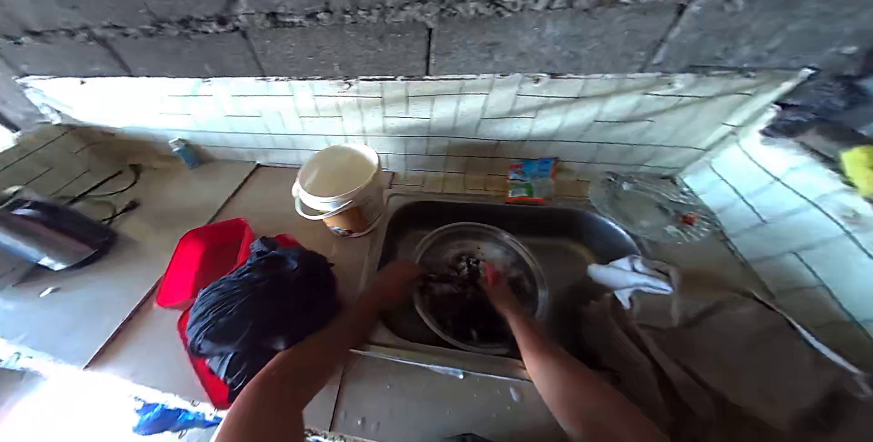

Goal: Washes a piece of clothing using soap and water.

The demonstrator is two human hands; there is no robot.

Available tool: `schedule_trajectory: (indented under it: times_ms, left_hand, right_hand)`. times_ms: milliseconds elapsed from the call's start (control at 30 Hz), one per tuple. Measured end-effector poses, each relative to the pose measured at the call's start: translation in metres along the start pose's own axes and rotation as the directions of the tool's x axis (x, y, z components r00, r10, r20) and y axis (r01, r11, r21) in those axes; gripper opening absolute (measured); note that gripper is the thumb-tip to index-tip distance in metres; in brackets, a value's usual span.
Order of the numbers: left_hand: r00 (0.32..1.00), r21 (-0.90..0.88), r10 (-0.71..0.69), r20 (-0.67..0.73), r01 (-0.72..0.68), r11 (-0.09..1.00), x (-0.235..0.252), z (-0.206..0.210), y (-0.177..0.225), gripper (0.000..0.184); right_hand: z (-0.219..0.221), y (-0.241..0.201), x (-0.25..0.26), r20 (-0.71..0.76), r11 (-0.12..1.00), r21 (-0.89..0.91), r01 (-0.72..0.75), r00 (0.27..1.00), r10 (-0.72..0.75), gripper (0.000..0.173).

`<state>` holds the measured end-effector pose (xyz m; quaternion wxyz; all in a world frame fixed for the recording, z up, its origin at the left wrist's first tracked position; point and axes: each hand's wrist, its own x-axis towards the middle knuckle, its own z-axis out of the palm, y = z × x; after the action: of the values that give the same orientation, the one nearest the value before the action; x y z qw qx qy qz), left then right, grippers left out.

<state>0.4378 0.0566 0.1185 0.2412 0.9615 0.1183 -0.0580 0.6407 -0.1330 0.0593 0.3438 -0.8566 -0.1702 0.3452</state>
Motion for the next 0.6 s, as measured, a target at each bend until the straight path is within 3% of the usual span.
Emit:
schedule_trajectory:
  times_ms: [100, 267, 400, 500, 600]
  left_hand:
    - [0.994, 0.012, -0.107, -0.018, 0.107, 0.994, -0.002, -0.015, 0.000, 0.041]
    - [0.996, 0.084, 0.013, -0.089, -0.005, 0.996, -0.007, -0.013, -0.004, 0.038]
    - [0.994, 0.090, -0.061, -0.088, 0.069, 0.994, 0.011, -0.011, 0.002, 0.039]
    - [0.972, -0.101, -0.228, -0.061, 0.221, 0.970, 0.048, -0.006, 0.034, 0.043]
    - [0.931, -0.359, -0.365, 0.001, 0.341, 0.869, 0.094, 0.019, 0.048, 0.051]
  right_hand:
    - [-0.004, -0.001, 0.001, 0.010, 0.999, -0.021, -0.034, 0.999, 0.035, 0.070]
    - [-0.009, 0.006, 0.004, 0.024, 0.999, 0.048, 0.003, 1.000, -0.004, 0.069]
    - [-0.014, 0.000, 0.005, -0.021, 0.989, 0.148, -0.016, 1.000, 0.019, 0.069]
    - [-0.018, -0.011, 0.003, -0.108, 0.952, 0.305, 0.022, 0.994, 0.011, 0.062]
    - [-0.019, -0.015, 0.000, -0.163, 0.904, 0.424, 0.058, 0.987, 0.013, 0.059]
